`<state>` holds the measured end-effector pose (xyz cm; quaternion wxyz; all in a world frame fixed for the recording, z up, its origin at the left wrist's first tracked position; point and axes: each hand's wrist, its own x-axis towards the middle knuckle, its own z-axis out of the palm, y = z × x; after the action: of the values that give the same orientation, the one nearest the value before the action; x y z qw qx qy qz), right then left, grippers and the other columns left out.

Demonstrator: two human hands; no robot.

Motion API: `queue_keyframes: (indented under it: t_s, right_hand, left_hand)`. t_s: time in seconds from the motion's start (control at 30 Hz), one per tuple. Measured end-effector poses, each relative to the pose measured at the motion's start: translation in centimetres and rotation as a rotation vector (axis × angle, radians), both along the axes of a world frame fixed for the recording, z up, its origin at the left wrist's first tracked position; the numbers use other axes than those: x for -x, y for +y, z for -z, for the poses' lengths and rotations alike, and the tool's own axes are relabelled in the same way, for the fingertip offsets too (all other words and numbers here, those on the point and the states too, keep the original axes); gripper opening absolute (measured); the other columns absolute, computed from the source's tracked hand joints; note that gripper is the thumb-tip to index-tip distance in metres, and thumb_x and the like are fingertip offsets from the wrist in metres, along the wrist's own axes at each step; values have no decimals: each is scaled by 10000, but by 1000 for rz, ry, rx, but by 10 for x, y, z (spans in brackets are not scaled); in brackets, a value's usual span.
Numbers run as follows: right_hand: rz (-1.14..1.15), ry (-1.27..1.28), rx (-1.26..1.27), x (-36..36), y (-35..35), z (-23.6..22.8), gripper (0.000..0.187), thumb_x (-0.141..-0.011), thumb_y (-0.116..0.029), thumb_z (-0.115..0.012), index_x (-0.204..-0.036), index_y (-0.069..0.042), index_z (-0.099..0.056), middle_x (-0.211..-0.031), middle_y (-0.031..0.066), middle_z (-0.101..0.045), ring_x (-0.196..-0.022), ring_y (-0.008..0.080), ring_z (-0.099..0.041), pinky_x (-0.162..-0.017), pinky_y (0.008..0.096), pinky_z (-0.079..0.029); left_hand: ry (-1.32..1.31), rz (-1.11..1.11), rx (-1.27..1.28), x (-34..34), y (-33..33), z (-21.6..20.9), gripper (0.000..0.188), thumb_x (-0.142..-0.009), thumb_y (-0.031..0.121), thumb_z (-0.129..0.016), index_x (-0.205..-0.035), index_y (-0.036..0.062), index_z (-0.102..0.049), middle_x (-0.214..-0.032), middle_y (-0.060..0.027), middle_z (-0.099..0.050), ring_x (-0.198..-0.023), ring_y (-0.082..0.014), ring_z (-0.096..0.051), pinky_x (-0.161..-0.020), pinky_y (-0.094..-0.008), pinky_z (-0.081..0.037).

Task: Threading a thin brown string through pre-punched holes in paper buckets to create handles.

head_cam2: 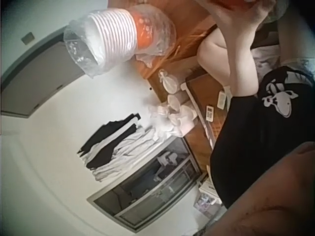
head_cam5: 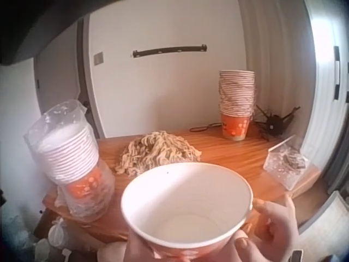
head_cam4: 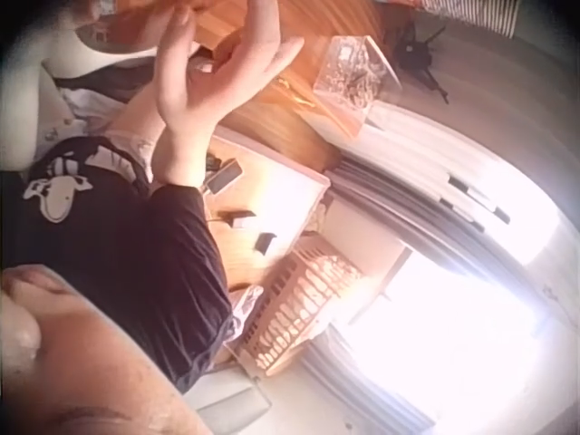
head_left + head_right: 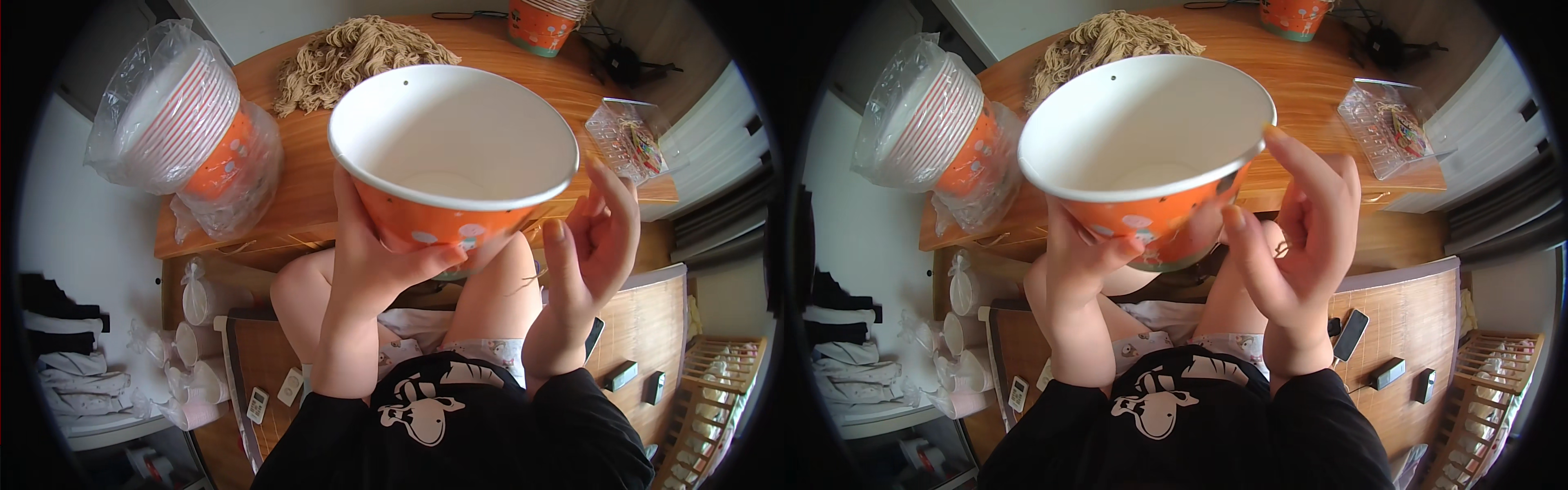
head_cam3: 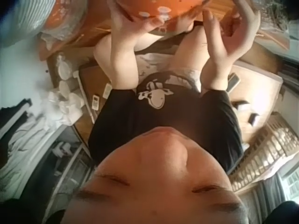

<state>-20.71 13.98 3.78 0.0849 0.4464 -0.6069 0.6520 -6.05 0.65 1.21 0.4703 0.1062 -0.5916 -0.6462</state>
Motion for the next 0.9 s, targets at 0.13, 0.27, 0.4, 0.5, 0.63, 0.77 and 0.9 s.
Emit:
queue_keyframes:
  t_s: [0.13, 0.27, 0.4, 0.5, 0.63, 0.77, 0.9]
  right_hand:
    - [66, 279, -79, 8, 3, -21, 442, -621, -206, -813, -1047, -97, -768, -832, 19, -382, -755, 182, -393, -648, 304, -332]
    - [-47, 310, -150, 10, 6, -31, 350, -607, -255, -728, -881, -37, -742, -886, 21, -360, -821, 162, -393, -712, 268, -311]
    - [-139, 140, -204, 3, 9, -38, 324, -589, -256, -727, -831, -42, -735, -863, 16, -357, -800, 161, -399, -697, 275, -315]
    - [-208, 59, -212, 6, 11, -38, 292, -566, -252, -717, -772, -46, -715, -829, 12, -356, -781, 160, -401, -691, 274, -310]
    - [-256, 33, -217, 9, 12, -35, 259, -559, -237, -696, -730, -43, -694, -796, 9, -360, -770, 152, -398, -678, 269, -298]
    - [-267, -53, -240, 8, 12, -36, 250, -555, -229, -678, -716, -38, -694, -771, 7, -378, -750, 149, -402, -671, 268, -298]
    - [-260, 10, -214, 8, 14, -39, 249, -553, -194, -663, -742, -44, -724, -742, 17, -395, -718, 156, -418, -650, 272, -311]
  left_hand:
    - [-21, 173, -142, -9, 2, -2, 1262, -617, 282, -979, -1527, 36, -141, -1470, -142, -400, -1358, -257, -451, -1105, -434, -437]
    - [-80, 190, -130, -14, 0, 2, 1259, -619, 318, -981, -1525, 28, -155, -1479, -142, -402, -1356, -255, -452, -1104, -430, -431]
    - [-109, 196, -120, -16, 1, -1, 1245, -631, 336, -974, -1523, 21, -164, -1475, -148, -410, -1352, -260, -457, -1097, -431, -431]
    - [-109, 173, -49, -16, 1, -1, 1219, -653, 328, -962, -1523, 15, -168, -1467, -159, -419, -1347, -270, -465, -1090, -433, -433]
    - [-117, 123, 32, -16, 2, -2, 1184, -674, 290, -945, -1522, 4, -170, -1458, -173, -426, -1341, -280, -475, -1086, -433, -433]
    - [-135, 94, 74, -17, 3, -3, 1156, -679, 266, -937, -1515, -3, -186, -1443, -181, -443, -1320, -280, -498, -1072, -427, -446]
    - [-139, 105, 101, -19, 3, -3, 1141, -680, 257, -934, -1510, -4, -197, -1431, -187, -457, -1298, -277, -520, -1056, -424, -461]
